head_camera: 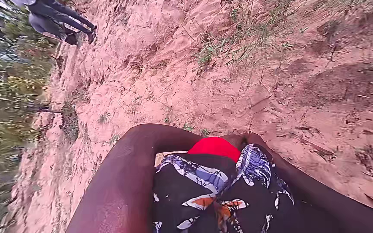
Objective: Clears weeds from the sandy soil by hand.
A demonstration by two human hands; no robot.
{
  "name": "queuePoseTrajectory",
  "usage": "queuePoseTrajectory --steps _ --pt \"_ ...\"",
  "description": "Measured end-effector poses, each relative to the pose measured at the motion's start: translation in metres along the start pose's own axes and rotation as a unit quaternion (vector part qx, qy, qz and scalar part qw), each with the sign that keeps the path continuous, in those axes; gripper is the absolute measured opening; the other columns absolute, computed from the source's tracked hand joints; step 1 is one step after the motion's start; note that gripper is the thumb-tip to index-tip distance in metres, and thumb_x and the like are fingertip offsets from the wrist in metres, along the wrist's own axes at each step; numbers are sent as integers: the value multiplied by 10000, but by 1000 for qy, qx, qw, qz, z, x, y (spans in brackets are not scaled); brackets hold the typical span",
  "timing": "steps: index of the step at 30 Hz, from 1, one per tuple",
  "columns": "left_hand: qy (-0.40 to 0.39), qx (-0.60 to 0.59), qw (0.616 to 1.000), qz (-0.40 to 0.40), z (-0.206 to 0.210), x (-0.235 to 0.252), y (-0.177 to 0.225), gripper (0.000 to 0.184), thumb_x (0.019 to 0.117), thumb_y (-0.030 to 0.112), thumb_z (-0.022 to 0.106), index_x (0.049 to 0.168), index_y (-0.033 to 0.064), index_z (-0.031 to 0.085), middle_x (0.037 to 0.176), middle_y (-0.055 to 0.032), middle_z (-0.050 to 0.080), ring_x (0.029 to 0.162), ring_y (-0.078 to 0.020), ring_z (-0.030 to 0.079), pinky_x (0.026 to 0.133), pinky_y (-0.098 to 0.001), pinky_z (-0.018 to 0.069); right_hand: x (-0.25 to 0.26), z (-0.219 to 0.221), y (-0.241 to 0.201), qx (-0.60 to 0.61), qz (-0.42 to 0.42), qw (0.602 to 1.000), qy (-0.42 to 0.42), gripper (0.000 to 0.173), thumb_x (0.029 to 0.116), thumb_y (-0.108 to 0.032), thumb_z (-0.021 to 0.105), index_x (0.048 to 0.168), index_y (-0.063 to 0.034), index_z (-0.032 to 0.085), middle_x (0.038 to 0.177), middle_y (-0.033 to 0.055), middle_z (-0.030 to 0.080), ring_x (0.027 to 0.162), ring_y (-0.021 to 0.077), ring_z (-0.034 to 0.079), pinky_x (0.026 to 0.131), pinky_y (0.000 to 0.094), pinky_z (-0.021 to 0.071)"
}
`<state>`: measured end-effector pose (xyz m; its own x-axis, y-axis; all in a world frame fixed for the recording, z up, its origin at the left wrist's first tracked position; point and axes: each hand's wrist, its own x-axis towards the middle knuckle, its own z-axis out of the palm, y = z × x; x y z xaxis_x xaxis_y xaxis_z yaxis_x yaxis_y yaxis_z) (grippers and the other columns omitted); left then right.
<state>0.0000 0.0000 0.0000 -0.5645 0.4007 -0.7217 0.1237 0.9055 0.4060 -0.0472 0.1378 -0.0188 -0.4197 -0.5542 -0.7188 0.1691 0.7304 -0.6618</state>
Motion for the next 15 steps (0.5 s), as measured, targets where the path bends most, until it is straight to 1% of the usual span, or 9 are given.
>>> queuePoseTrajectory --steps 1,2,3,4,6,8,10,12,15 --pt "178 18 970 166 28 9 -36 452 1104 195 366 1178 -122 679 1038 -303 727 920 -396 739 801 -427 584 0 -10 -4 64 14 998 19 315 1085 -57 460 1301 116 610 1318 246 643 1243 274 611 1102 406 417" --pt "23 -55 998 -7 -3 -3 2 420 1130 193 344 1344 -71 591 1292 -295 648 1213 -420 639 1022 -520 497 1 -13 -1 210 30 975 73 255 1072 -24 460 1224 108 617 1121 179 677 1000 175 640 924 297 484" --pt "-41 -123 987 -93 -21 -4 19 410 1126 194 360 1395 -54 547 1389 -293 585 1330 -428 553 1108 -578 409 7 -15 1 377 46 917 124 163 1055 -19 465 1138 48 588 906 103 651 762 116 625 711 239 514" --pt "-44 -167 978 -114 -26 -5 22 408 1119 196 394 1409 -56 531 1413 -300 564 1358 -428 525 1140 -581 370 11 -21 4 494 51 854 154 118 1029 -21 481 1095 -3 577 835 71 629 682 117 602 637 262 510" --pt "-3 -197 975 -103 -19 -7 11 421 1098 206 464 1432 -46 515 1425 -294 553 1345 -413 535 1142 -552 379 14 -44 8 565 35 801 198 108 1027 -32 472 1089 -40 560 890 51 584 721 133 579 664 308 510" --pt "33 -196 973 -115 -16 -7 -1 416 1080 209 522 1442 4 521 1412 -264 564 1234 -406 605 1064 -571 448 22 -67 15 563 14 795 223 150 1010 -21 435 1116 -40 539 989 70 598 771 149 610 681 328 539" --pt "62 -186 973 -122 -26 -4 -10 392 1062 155 551 1428 14 530 1365 -267 580 1139 -419 640 1004 -596 487 28 -87 21 551 3 801 231 201 970 18 431 1114 -36 562 1002 78 660 750 141 640 645 297 548" --pt "93 -159 977 -111 -42 1 -22 373 1055 111 529 1412 2 540 1322 -280 608 1142 -429 643 992 -603 491 30 -100 23 524 1 821 226 232 952 34 436 1120 -65 560 959 49 716 702 102 648 577 250 508" --pt "151 -119 976 -102 -68 10 -33 340 1052 76 497 1374 3 579 1389 -240 573 1263 -389 588 1058 -555 467 31 -110 23 495 10 850 180 303 977 -22 405 1240 -84 542 986 35 735 624 76 603 507 223 436"
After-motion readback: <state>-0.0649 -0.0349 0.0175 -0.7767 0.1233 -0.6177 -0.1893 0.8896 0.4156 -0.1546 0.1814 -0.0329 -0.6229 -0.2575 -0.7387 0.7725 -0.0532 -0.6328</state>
